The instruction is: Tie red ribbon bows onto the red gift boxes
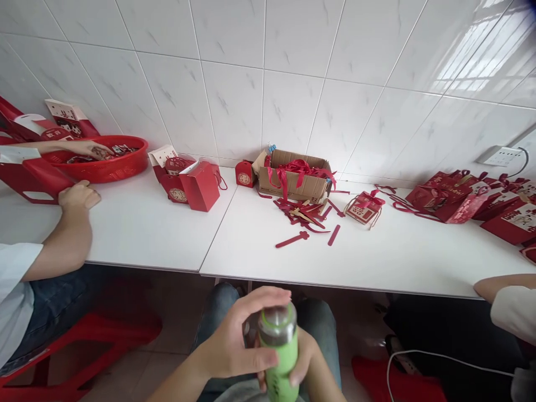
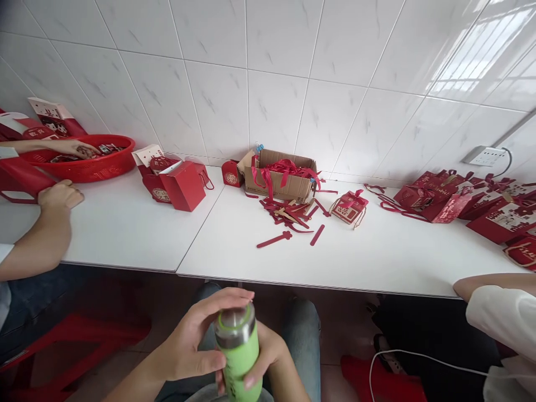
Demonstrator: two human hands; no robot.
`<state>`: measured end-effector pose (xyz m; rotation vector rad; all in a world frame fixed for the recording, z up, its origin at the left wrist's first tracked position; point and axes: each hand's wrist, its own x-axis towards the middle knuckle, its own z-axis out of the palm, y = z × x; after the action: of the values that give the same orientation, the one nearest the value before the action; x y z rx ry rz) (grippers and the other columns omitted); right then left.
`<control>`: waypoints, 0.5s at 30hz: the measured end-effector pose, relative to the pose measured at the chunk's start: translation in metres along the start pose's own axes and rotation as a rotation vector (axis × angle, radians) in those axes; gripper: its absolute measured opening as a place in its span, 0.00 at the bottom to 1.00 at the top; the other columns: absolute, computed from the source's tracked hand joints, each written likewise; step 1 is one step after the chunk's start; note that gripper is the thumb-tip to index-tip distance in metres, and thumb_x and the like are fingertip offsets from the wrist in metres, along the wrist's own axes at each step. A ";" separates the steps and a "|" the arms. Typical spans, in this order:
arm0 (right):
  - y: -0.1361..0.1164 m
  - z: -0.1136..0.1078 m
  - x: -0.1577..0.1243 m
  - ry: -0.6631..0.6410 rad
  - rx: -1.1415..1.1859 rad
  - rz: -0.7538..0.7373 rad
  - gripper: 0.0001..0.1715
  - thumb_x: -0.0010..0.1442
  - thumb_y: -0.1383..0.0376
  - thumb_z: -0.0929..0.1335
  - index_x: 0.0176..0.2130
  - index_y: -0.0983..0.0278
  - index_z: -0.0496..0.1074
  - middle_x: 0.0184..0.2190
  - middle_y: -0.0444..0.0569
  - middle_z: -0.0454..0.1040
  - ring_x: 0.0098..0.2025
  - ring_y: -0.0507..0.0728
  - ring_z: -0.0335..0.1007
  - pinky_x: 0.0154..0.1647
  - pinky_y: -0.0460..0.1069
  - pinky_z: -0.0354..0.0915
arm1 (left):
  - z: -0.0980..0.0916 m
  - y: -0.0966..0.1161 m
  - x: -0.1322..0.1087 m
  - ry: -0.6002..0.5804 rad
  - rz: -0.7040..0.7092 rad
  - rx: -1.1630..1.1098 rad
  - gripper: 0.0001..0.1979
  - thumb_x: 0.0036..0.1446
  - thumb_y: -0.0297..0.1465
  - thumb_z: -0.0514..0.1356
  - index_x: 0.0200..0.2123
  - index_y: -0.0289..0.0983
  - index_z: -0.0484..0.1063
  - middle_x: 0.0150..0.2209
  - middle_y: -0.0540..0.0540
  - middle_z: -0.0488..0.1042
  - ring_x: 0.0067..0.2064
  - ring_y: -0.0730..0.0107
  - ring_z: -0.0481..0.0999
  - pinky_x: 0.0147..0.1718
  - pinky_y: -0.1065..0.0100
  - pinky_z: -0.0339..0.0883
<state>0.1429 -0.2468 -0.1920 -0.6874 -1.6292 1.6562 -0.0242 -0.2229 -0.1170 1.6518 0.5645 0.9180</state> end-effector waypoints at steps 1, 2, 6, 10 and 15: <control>-0.003 0.002 0.005 0.018 -0.005 0.011 0.34 0.38 0.53 0.77 0.42 0.65 0.72 0.30 0.47 0.76 0.32 0.55 0.73 0.34 0.49 0.70 | -0.002 -0.001 -0.006 0.096 -0.081 0.028 0.33 0.45 0.42 0.69 0.55 0.42 0.69 0.58 0.37 0.67 0.58 0.48 0.68 0.54 0.53 0.66; -0.005 0.006 0.010 0.065 -0.023 0.028 0.36 0.38 0.58 0.77 0.47 0.64 0.70 0.35 0.47 0.76 0.34 0.55 0.73 0.36 0.49 0.70 | -0.004 -0.003 -0.011 0.178 -0.168 0.045 0.34 0.45 0.42 0.69 0.56 0.42 0.67 0.58 0.37 0.67 0.57 0.48 0.70 0.52 0.55 0.67; -0.009 0.023 0.015 0.166 -0.205 0.087 0.38 0.37 0.67 0.75 0.50 0.61 0.69 0.38 0.43 0.74 0.34 0.53 0.69 0.33 0.46 0.67 | -0.008 -0.007 -0.030 0.226 -0.324 0.115 0.20 0.51 0.37 0.63 0.47 0.38 0.69 0.43 0.41 0.76 0.44 0.56 0.77 0.44 0.59 0.71; -0.011 0.033 0.020 -0.073 -0.368 0.114 0.41 0.35 0.59 0.78 0.50 0.60 0.70 0.35 0.41 0.74 0.33 0.54 0.69 0.34 0.46 0.68 | -0.029 -0.004 -0.050 0.129 -0.210 0.098 0.16 0.47 0.35 0.63 0.40 0.38 0.70 0.39 0.43 0.76 0.43 0.55 0.77 0.44 0.58 0.71; -0.019 0.022 0.026 -0.174 -0.396 -0.023 0.54 0.45 0.55 0.76 0.65 0.57 0.54 0.60 0.53 0.64 0.58 0.61 0.64 0.58 0.54 0.63 | -0.096 0.022 -0.119 0.425 -0.438 0.332 0.16 0.54 0.43 0.60 0.43 0.42 0.69 0.44 0.48 0.78 0.48 0.51 0.75 0.46 0.55 0.70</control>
<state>0.1120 -0.2405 -0.1694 -0.7263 -2.1130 1.4209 -0.1730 -0.2630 -0.1203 1.5263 1.3730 0.8773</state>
